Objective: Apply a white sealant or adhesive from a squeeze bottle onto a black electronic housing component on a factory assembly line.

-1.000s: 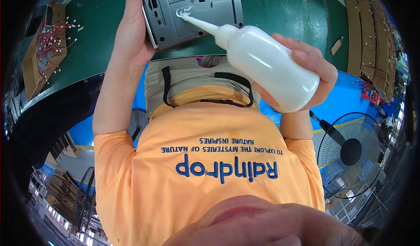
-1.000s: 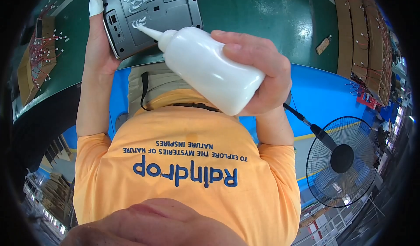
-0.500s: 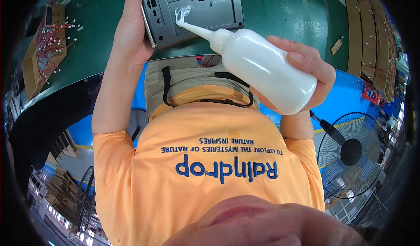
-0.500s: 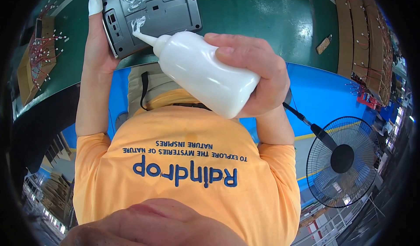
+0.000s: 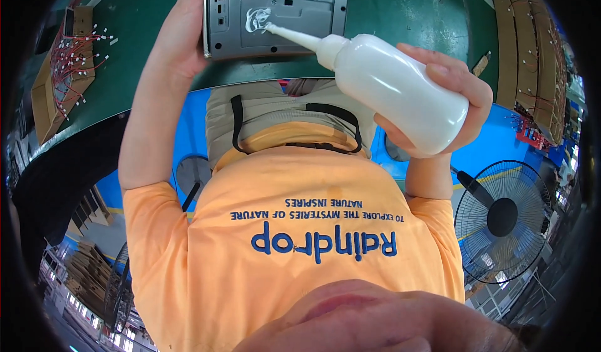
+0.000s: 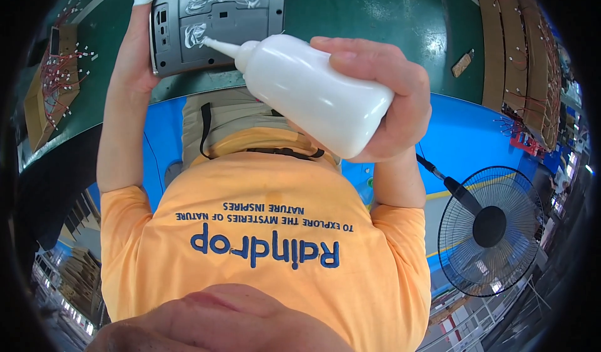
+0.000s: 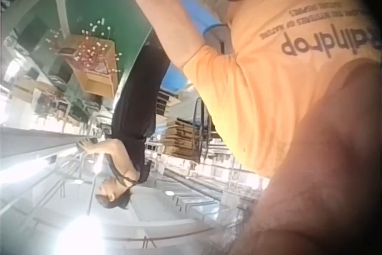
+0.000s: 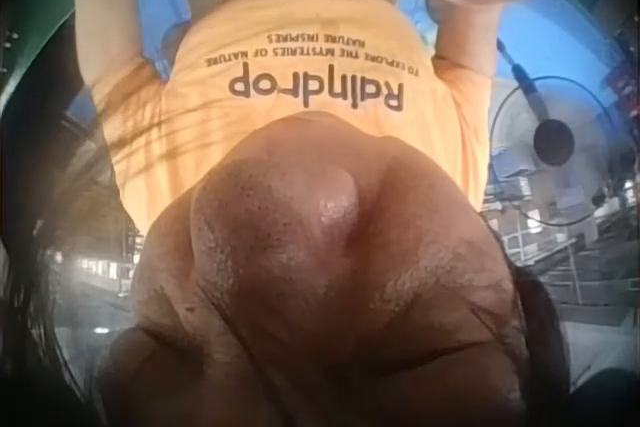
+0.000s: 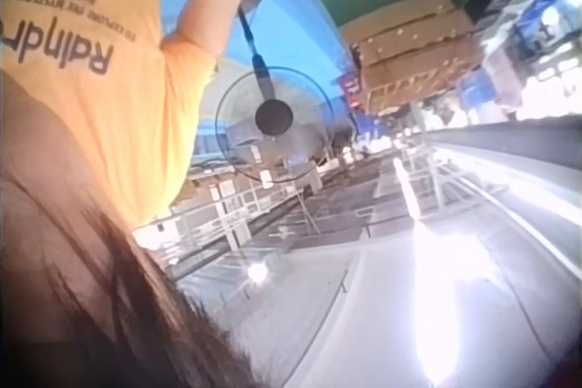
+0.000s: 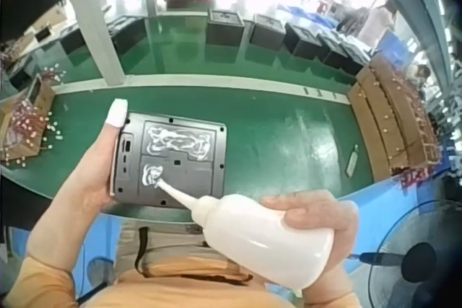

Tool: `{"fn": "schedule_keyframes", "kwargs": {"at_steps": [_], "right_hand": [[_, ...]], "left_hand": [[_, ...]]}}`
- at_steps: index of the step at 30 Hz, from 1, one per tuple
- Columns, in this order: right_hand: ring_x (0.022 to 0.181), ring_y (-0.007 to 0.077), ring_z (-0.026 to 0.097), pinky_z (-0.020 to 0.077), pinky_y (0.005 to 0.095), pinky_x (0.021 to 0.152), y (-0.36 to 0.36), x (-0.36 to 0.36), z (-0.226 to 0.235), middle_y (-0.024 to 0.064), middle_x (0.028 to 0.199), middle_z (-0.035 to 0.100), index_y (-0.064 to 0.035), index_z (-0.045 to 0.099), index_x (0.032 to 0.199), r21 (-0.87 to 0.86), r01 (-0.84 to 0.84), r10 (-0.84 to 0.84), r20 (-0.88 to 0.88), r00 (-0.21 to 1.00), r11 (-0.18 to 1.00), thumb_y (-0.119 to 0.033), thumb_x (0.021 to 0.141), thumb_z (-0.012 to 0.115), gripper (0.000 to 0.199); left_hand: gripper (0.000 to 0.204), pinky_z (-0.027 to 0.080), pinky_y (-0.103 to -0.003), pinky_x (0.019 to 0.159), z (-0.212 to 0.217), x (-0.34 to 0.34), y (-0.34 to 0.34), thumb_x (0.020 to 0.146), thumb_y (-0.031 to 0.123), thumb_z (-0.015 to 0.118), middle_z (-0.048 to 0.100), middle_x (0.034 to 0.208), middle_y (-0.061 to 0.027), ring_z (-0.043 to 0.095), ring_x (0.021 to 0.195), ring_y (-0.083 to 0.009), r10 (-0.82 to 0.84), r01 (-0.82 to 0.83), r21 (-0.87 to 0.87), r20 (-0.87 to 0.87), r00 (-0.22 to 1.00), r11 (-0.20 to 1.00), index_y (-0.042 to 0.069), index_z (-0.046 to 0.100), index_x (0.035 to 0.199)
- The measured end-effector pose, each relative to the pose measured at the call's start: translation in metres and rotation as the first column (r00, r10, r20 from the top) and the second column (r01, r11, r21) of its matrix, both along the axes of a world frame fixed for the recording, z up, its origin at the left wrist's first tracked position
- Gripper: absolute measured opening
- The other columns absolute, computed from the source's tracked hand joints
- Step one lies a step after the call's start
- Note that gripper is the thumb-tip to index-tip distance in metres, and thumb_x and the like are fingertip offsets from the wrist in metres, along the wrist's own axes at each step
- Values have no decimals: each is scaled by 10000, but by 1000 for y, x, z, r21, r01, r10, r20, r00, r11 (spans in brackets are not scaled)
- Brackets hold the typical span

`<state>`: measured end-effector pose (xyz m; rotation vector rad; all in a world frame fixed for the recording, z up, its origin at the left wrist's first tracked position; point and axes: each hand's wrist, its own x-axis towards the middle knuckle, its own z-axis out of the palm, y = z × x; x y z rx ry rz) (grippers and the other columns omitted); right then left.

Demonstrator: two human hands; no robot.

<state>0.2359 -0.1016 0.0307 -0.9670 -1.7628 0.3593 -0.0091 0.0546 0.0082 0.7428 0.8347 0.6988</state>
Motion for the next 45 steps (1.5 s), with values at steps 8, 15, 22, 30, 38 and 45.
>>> {"fn": "schedule_keyframes", "kwargs": {"at_steps": [8, 15, 22, 30, 38, 45], "right_hand": [[949, 312, 672, 561, 343, 771, 4, -2, 3, 228, 1029, 636, 16, 496, 1134, 63, 6, -5, -18, 1000, 998, -170, 618, 899, 681], [930, 341, 680, 571, 341, 738, 15, 2, 7, 234, 1028, 619, 66, 519, 1103, 96, -93, 93, 0, 996, 991, -108, 620, 892, 634], [942, 336, 678, 566, 344, 750, 15, 13, 16, 256, 1028, 632, 64, 539, 1115, 47, -104, 105, -28, 994, 993, -85, 616, 874, 619], [931, 331, 679, 568, 359, 761, 19, 19, 17, 245, 1023, 627, 69, 498, 1096, 84, -85, 85, 8, 996, 993, -94, 612, 891, 644], [908, 301, 677, 561, 337, 759, 16, 21, 17, 244, 1026, 639, 48, 485, 1120, 43, -69, 68, 33, 997, 997, -118, 633, 884, 651], [901, 288, 672, 551, 320, 759, 16, 22, 17, 250, 1023, 650, 20, 483, 1122, 19, -39, 38, 60, 997, 999, -143, 656, 872, 629]], "left_hand": [[467, 577, -297, 674, 14, 22, 47, 950, 468, 527, 697, 922, -104, 676, 750, -152, -403, 397, -129, -25, 915, 909, 18, 651, 971], [480, 568, -281, 665, 21, 51, 57, 967, 473, 490, 694, 922, -79, 670, 758, -137, -615, 624, -39, -227, 756, 781, 24, 658, 988], [477, 553, -265, 676, 24, 69, 63, 961, 475, 499, 691, 947, -59, 659, 774, -135, -695, 719, -61, -328, 641, 692, 30, 661, 1021], [467, 545, -247, 636, 30, 81, 63, 940, 482, 538, 692, 926, -46, 650, 746, -102, -734, 778, -79, -404, 546, 623, 42, 671, 1019], [456, 536, -245, 609, 26, 88, 65, 931, 481, 554, 694, 890, -35, 644, 710, -95, -756, 796, -91, -392, 524, 598, 47, 682, 989], [444, 529, -240, 599, 25, 93, 67, 925, 479, 566, 693, 870, -27, 639, 693, -91, -773, 806, -113, -387, 502, 580, 53, 683, 973]]}}
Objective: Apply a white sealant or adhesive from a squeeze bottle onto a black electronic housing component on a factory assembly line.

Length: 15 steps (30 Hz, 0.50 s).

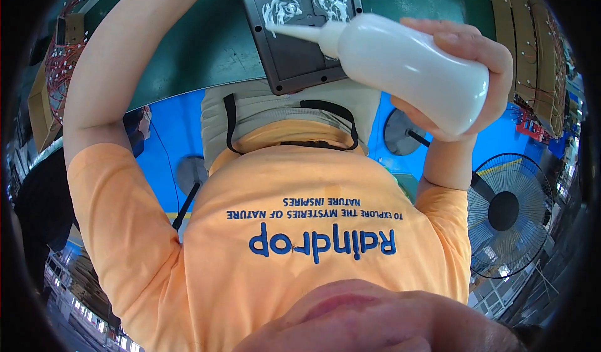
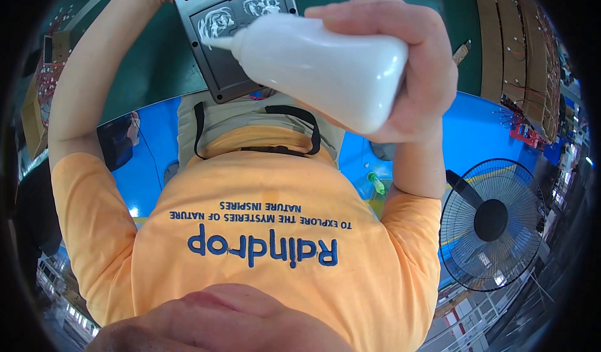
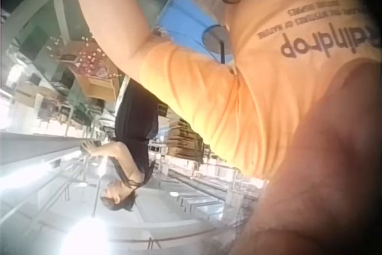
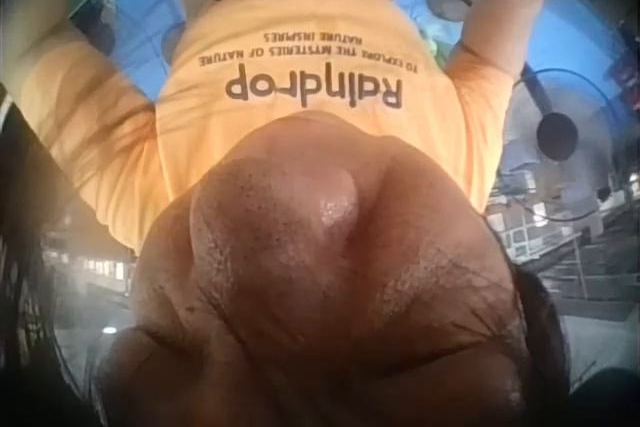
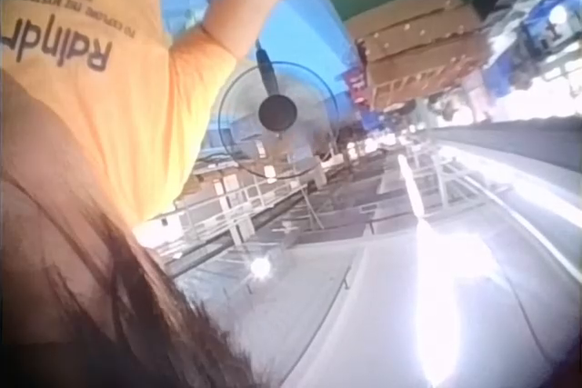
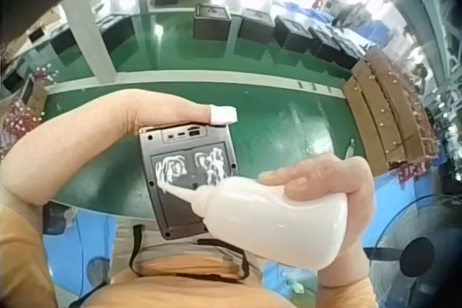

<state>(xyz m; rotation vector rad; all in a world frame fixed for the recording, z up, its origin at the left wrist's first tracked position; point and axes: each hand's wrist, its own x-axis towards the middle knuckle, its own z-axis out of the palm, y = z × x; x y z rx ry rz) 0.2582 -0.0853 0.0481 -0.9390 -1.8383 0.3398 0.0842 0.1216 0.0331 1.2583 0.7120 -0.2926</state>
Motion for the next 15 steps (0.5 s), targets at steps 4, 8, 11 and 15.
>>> {"fn": "schedule_keyframes", "kwargs": {"at_steps": [4, 8, 11, 15], "right_hand": [[906, 292, 672, 551, 321, 757, -2, 7, 3, 255, 1030, 648, 20, 482, 1130, -45, -73, 72, -32, 997, 996, -153, 645, 878, 649], [913, 292, 686, 571, 326, 739, -2, 13, 1, 194, 1005, 641, 55, 502, 1111, -7, -70, 70, -26, 997, 998, -86, 572, 905, 688], [911, 289, 686, 568, 320, 739, -3, 13, -1, 189, 1009, 642, 50, 506, 1113, -5, -43, 43, -34, 998, 999, -80, 576, 902, 679], [996, 328, 652, 534, 382, 835, -11, 17, 5, 255, 1068, 632, 37, 473, 1160, -107, -18, 19, 8, 1000, 994, -113, 636, 866, 672]], "left_hand": [[443, 529, -241, 589, -3, 1, 2, 923, 481, 569, 693, 858, -25, 639, 686, -87, -5, 5, 3, 25, 1000, 1000, 55, 682, 970], [446, 534, -248, 572, -7, 0, 5, 921, 480, 572, 695, 855, -32, 643, 670, -92, 2, -2, -4, 16, 1000, 1000, 52, 682, 975], [450, 537, -253, 564, -7, 1, 6, 918, 480, 575, 697, 854, -39, 647, 662, -97, 3, -3, 2, 6, 1000, 1000, 49, 682, 983], [462, 541, -258, 557, -9, 4, 7, 908, 491, 583, 699, 852, -45, 651, 656, -104, -6, 6, 13, -14, 1000, 1000, 47, 683, 986]]}}
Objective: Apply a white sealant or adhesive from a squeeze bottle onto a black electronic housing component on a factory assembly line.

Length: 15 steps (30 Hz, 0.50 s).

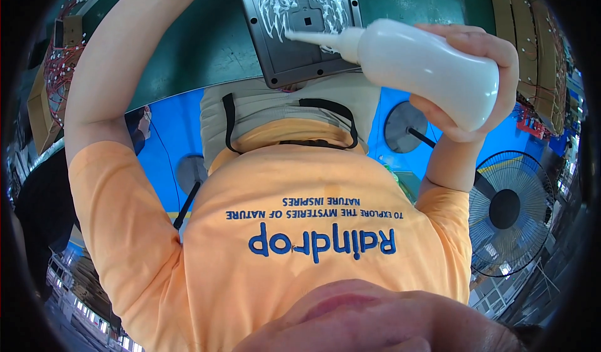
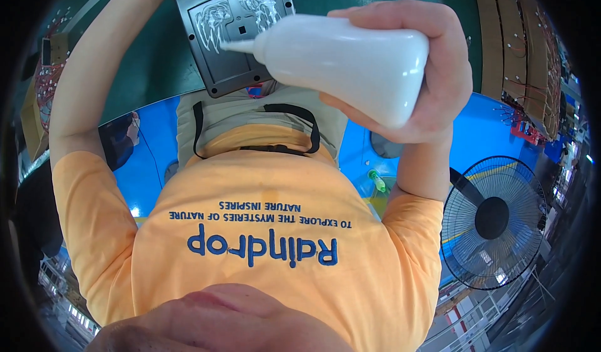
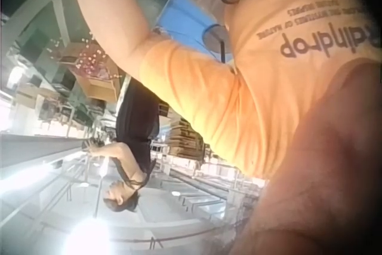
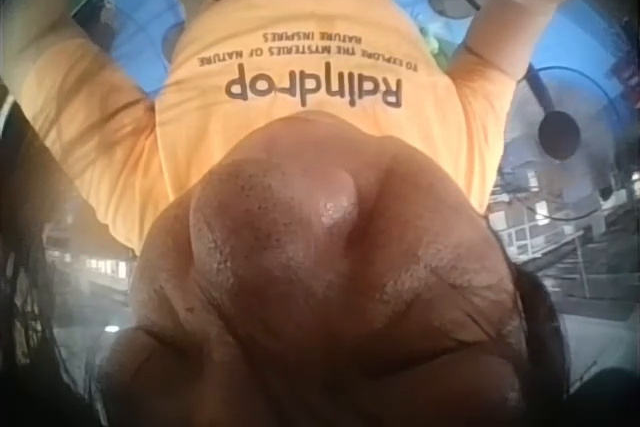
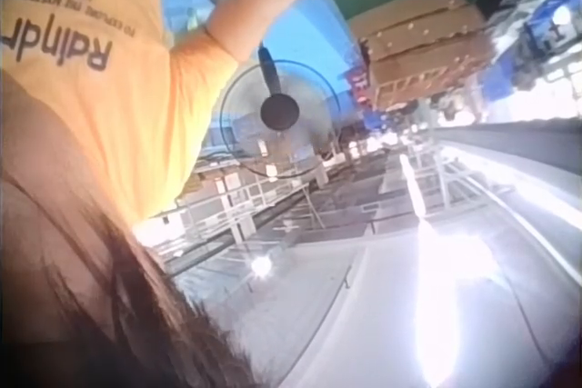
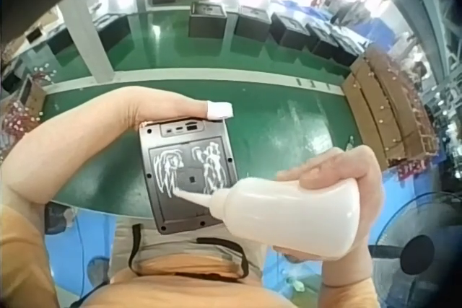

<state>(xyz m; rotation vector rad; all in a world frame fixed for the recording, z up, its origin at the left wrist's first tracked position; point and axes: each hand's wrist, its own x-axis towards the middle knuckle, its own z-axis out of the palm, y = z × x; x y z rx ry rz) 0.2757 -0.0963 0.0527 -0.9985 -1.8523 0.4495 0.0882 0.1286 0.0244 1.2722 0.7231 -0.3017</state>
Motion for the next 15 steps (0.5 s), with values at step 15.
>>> {"fn": "schedule_keyframes", "kwargs": {"at_steps": [15], "right_hand": [[960, 347, 666, 549, 366, 795, 9, -3, -8, 250, 1028, 640, 48, 490, 1148, 27, -19, 20, -20, 1000, 999, -126, 625, 851, 658]], "left_hand": [[455, 530, -255, 538, 3, 8, -2, 890, 505, 601, 696, 823, -45, 642, 626, -102, -17, 18, 61, -29, 999, 998, 59, 686, 935]]}}
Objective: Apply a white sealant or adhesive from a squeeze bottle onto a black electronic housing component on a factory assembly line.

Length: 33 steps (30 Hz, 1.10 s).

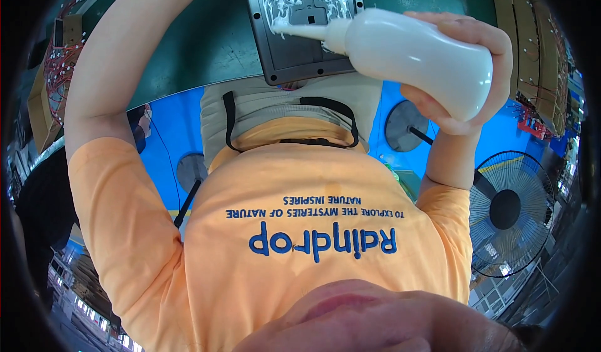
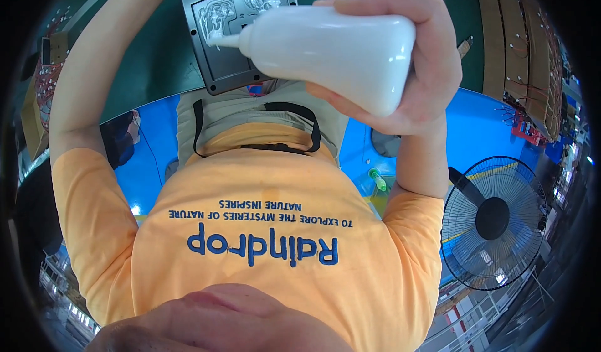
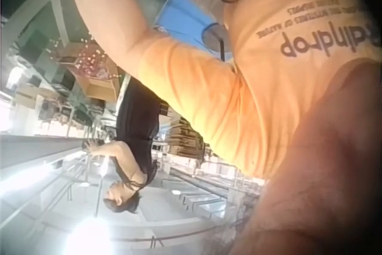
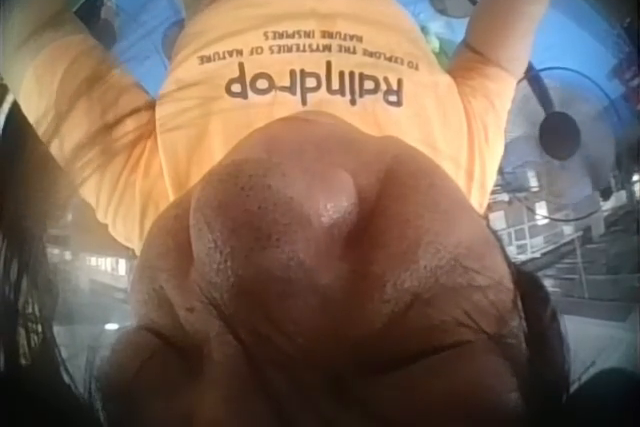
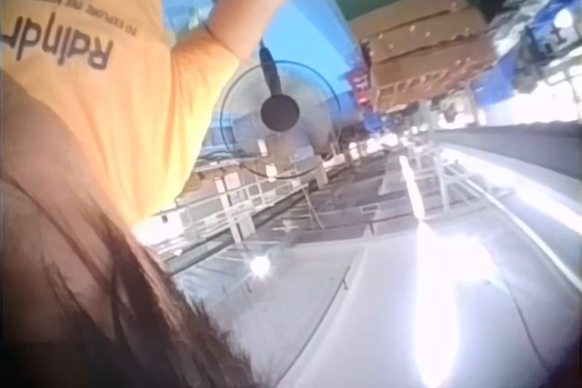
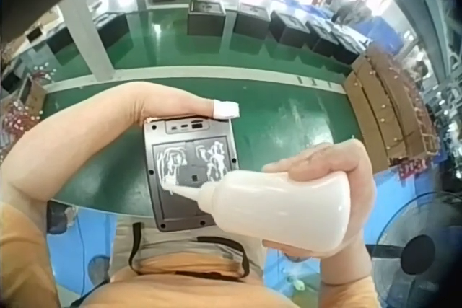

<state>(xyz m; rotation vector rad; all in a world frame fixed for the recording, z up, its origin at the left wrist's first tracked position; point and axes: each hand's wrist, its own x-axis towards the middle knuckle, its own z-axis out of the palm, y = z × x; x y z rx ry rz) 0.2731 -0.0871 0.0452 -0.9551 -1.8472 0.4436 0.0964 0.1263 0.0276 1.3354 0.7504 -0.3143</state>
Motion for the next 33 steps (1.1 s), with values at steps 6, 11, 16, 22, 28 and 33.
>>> {"fn": "schedule_keyframes", "kwargs": {"at_steps": [6, 11, 16, 22, 28, 33], "right_hand": [[953, 348, 667, 541, 372, 796, -8, 0, 3, 247, 1000, 648, 43, 499, 1125, -40, 31, -31, -5, 1000, 999, -174, 616, 857, 659], [945, 347, 668, 538, 382, 807, -12, 5, 2, 238, 1005, 645, 43, 501, 1117, -72, 22, -23, -18, 1000, 997, -177, 615, 860, 656], [934, 267, 680, 555, 317, 771, -12, 14, 6, 166, 1009, 651, 25, 512, 1119, -63, 2, -7, -68, 998, 998, -92, 593, 885, 656], [939, 257, 676, 551, 309, 761, -12, 17, 4, 167, 1018, 655, 18, 507, 1134, -44, 11, -12, -24, 1000, 999, -102, 603, 882, 661], [927, 258, 677, 553, 313, 767, -16, 16, 10, 171, 1013, 656, 28, 515, 1116, -75, 55, -57, -17, 998, 996, -97, 594, 886, 652], [923, 341, 678, 558, 365, 775, -10, 5, 4, 219, 983, 645, 36, 513, 1123, -71, 15, -15, 11, 1000, 997, -192, 599, 874, 676]], "left_hand": [[473, 530, -258, 542, -1, 0, 3, 883, 529, 599, 695, 818, -39, 640, 623, -112, -33, 33, -75, 0, 999, 997, 66, 687, 929], [477, 534, -265, 561, -8, 0, 5, 875, 535, 607, 695, 834, -38, 641, 643, -113, -23, 23, -39, 11, 1000, 999, 69, 690, 931], [472, 536, -269, 576, -9, 1, 6, 879, 526, 608, 694, 857, -39, 639, 661, -112, -20, 19, -66, -5, 1000, 998, 67, 692, 942], [479, 538, -268, 583, -12, 1, 5, 879, 523, 611, 694, 861, -44, 642, 670, -117, -5, 6, -13, 79, 997, 1000, 58, 695, 950], [469, 539, -265, 584, -14, 1, 7, 873, 510, 627, 695, 863, -53, 644, 669, -119, 5, -2, -40, 83, 997, 999, 52, 698, 944], [470, 538, -264, 578, -14, 3, 5, 871, 510, 629, 696, 857, -54, 646, 661, -119, -7, 9, -39, 63, 998, 999, 50, 700, 941]]}}
